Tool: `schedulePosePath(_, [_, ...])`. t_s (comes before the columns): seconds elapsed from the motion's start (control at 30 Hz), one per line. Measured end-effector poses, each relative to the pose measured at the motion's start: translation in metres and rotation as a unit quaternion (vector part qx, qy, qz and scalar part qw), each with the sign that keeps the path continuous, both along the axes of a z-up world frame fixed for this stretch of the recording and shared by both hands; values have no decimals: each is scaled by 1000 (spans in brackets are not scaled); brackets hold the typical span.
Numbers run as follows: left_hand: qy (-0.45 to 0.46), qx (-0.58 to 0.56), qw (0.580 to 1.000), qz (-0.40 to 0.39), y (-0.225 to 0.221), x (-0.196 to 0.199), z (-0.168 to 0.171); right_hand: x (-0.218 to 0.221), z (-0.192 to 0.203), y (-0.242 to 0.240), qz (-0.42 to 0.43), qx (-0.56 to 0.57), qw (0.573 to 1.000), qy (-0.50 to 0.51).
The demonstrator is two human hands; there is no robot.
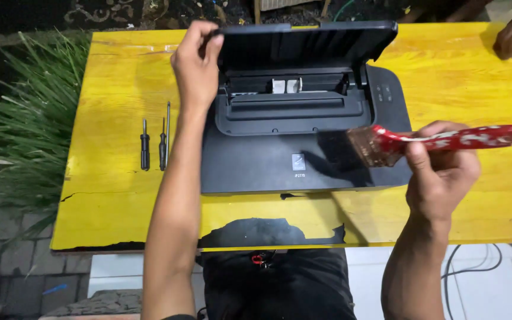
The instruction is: Cleaning the exterior and interior of a printer using a paintbrush to remove dust and debris.
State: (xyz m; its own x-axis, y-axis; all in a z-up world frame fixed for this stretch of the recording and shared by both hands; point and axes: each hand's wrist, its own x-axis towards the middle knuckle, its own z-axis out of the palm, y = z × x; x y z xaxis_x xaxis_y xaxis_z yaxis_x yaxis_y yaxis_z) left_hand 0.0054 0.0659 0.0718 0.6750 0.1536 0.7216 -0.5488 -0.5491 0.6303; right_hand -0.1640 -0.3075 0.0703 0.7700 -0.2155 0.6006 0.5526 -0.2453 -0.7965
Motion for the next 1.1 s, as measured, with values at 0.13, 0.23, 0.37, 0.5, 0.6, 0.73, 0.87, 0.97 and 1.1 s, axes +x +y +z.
schedulePosePath(0.13, [19, 102, 991, -84, 15, -56, 11, -3, -2, -2, -46, 27, 998, -22])
schedulePosePath(0.23, [24, 135, 986, -100, 18, -80, 5, -4, 3, 3, -75, 18, 996, -51])
schedulePosePath(0.37, [-27, 286, 957, -39, 19, -102, -9, -2, 17, 17, -84, -10, 993, -82])
schedulePosePath(0.5, [-64, 338, 939, -29, 21, -112, -24, 0, 38, 43, -57, -53, 992, -99])
schedulePosePath(0.6, [-72, 301, 950, -41, 19, -112, -30, 20, 44, 44, -27, -135, 982, -130])
schedulePosePath(0.73, [-66, 289, 954, -48, 13, -119, -26, 63, 42, 53, -105, -354, 915, -160])
schedulePosePath(0.87, [-46, 269, 961, -53, 12, -124, -35, 97, 45, 82, -103, -436, 875, -182])
schedulePosePath(0.97, [-34, 264, 963, -50, 11, -128, -40, 114, 34, 100, -166, -507, 818, -216])
schedulePosePath(1.1, [16, 281, 959, 23, -4, -140, -42, 107, 19, 132, -140, -523, 826, -160])
